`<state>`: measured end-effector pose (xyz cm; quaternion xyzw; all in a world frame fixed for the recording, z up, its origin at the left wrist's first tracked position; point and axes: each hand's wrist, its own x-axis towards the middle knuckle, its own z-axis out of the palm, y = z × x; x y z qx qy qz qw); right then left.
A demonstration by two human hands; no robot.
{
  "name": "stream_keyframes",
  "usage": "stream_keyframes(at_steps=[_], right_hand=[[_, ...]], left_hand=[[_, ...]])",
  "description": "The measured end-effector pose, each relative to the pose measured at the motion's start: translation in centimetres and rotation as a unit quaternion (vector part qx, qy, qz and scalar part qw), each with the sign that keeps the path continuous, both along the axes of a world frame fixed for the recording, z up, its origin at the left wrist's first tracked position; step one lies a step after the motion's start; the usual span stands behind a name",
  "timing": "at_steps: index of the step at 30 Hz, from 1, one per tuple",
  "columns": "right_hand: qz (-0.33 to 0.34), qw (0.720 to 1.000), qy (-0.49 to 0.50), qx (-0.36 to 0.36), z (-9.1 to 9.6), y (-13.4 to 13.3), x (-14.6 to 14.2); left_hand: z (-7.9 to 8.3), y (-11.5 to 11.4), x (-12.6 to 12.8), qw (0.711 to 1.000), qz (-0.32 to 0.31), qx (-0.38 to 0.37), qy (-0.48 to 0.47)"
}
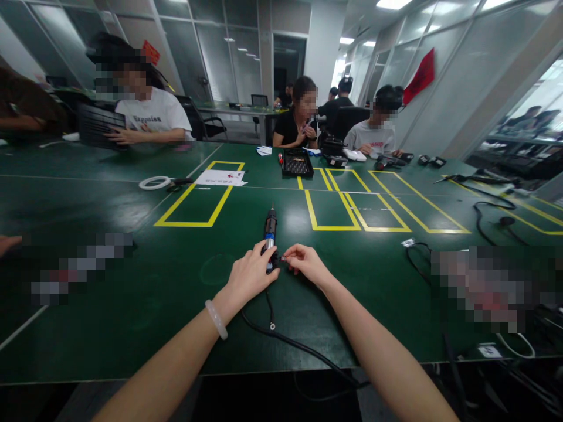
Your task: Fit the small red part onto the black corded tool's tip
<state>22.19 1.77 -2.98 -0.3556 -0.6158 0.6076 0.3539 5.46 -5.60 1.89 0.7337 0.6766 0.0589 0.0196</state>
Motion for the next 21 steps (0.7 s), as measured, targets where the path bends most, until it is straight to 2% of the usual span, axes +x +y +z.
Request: stream_keyframes(at_steps=[7, 21], right_hand=[[0.029, 1.000, 0.010, -0.007, -0.3, -0.2, -0.3], [0.016, 0.996, -0.076, 0.033, -0.3, -0.3, -1.0]], left_hand=[[-0.3, -0.1, -0.1, 1.000, -0.004, 0.010, 0.013], [-1.1, 0.2, 0.0, 1.000, -0.005, -0.010, -0.009]])
